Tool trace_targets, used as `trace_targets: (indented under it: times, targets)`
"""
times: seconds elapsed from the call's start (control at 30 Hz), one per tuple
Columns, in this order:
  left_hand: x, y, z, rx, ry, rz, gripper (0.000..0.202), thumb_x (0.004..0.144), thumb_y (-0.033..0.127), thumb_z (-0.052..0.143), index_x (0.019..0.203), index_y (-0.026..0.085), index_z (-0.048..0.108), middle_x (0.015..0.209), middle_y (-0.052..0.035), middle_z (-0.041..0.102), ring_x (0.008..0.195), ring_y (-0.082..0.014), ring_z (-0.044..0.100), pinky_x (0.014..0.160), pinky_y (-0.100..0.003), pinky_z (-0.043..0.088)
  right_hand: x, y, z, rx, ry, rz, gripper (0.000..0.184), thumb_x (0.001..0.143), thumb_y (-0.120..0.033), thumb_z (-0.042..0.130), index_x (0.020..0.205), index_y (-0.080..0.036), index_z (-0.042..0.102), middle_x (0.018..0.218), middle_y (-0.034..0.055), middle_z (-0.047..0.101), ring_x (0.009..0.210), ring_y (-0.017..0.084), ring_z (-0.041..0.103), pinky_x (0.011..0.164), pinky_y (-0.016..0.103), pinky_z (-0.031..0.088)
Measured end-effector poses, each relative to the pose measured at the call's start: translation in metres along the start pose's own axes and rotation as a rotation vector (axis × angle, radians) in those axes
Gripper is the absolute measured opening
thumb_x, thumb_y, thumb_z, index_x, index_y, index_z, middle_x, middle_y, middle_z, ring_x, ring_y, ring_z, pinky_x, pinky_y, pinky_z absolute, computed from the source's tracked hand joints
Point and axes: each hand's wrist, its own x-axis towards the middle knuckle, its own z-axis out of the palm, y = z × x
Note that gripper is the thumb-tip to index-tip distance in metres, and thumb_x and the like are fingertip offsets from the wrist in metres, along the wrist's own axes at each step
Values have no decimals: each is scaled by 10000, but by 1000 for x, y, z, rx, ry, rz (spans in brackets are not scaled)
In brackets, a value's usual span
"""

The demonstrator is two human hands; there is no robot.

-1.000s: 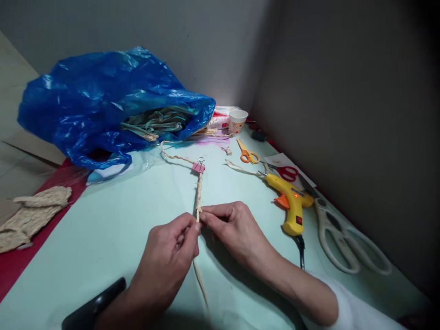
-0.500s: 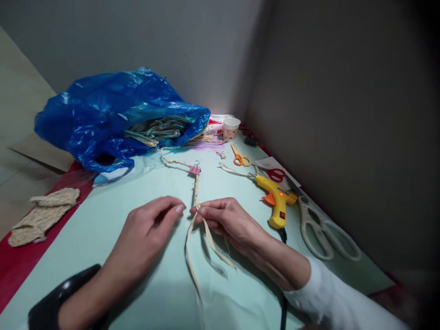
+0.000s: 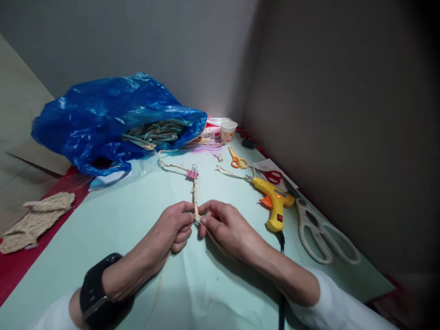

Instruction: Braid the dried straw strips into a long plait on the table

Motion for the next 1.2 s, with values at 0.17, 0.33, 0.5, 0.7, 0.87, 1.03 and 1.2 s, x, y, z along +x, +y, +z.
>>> trace_targets:
  times: [0.17, 0.33, 0.5, 0.7, 0.87, 1.03, 1.2]
  targets:
    - [0, -2, 4, 98, 17, 41, 244, 832, 355, 550, 679, 170, 504, 457, 115, 228, 407, -41, 114, 371, -206, 93, -5, 0, 0, -155, 35, -72, 82, 882, -167, 444, 927, -182, 511, 677, -32, 652, 667, 110, 550, 644, 223, 381]
    - [0, -4, 2, 161, 64, 62, 207, 819, 320, 552, 683, 168, 515, 454, 109, 256, 409, -46, 138, 387, -223, 108, -6, -7, -5, -335, 33, -90, 149, 899, -187, 437, 806, -189, 553, 672, -21, 636, 607, 106, 509, 595, 229, 341]
    - [-1, -5, 3, 206, 105, 103, 175, 806, 291, 544, 684, 167, 520, 451, 106, 262, 408, -49, 165, 397, -226, 107, -8, -17, -4, -609, 154, -109, 145, 860, -206, 507, 794, -182, 633, 723, 23, 604, 640, 128, 495, 607, 264, 312]
    - [0, -8, 2, 142, 114, 76, 223, 783, 333, 566, 649, 182, 472, 452, 110, 254, 413, -46, 157, 402, -215, 103, -14, -14, 9, -681, 239, -261, 214, 892, -236, 441, 766, -159, 597, 736, 30, 553, 652, 130, 482, 597, 264, 315]
    - [4, -10, -1, 125, 94, 36, 314, 736, 450, 623, 655, 189, 468, 444, 125, 217, 401, -38, 115, 391, -211, 63, -14, -13, 9, -640, 271, -207, 158, 854, -233, 464, 784, -174, 592, 755, 24, 583, 642, 125, 511, 592, 255, 319]
    - [6, -12, 0, 89, 102, 68, 355, 713, 470, 653, 617, 186, 464, 440, 126, 206, 399, -29, 94, 389, -197, 47, -12, -18, 1, -652, 270, -147, 144, 812, -217, 495, 752, -176, 619, 741, 31, 626, 601, 124, 508, 558, 255, 300]
    - [5, -13, 0, 47, 111, 66, 344, 716, 470, 657, 627, 179, 496, 430, 132, 198, 401, -24, 67, 388, -193, 37, 2, -29, -52, -701, 373, -66, 243, 874, -220, 458, 874, -188, 699, 848, 49, 698, 749, 150, 602, 637, 238, 356]
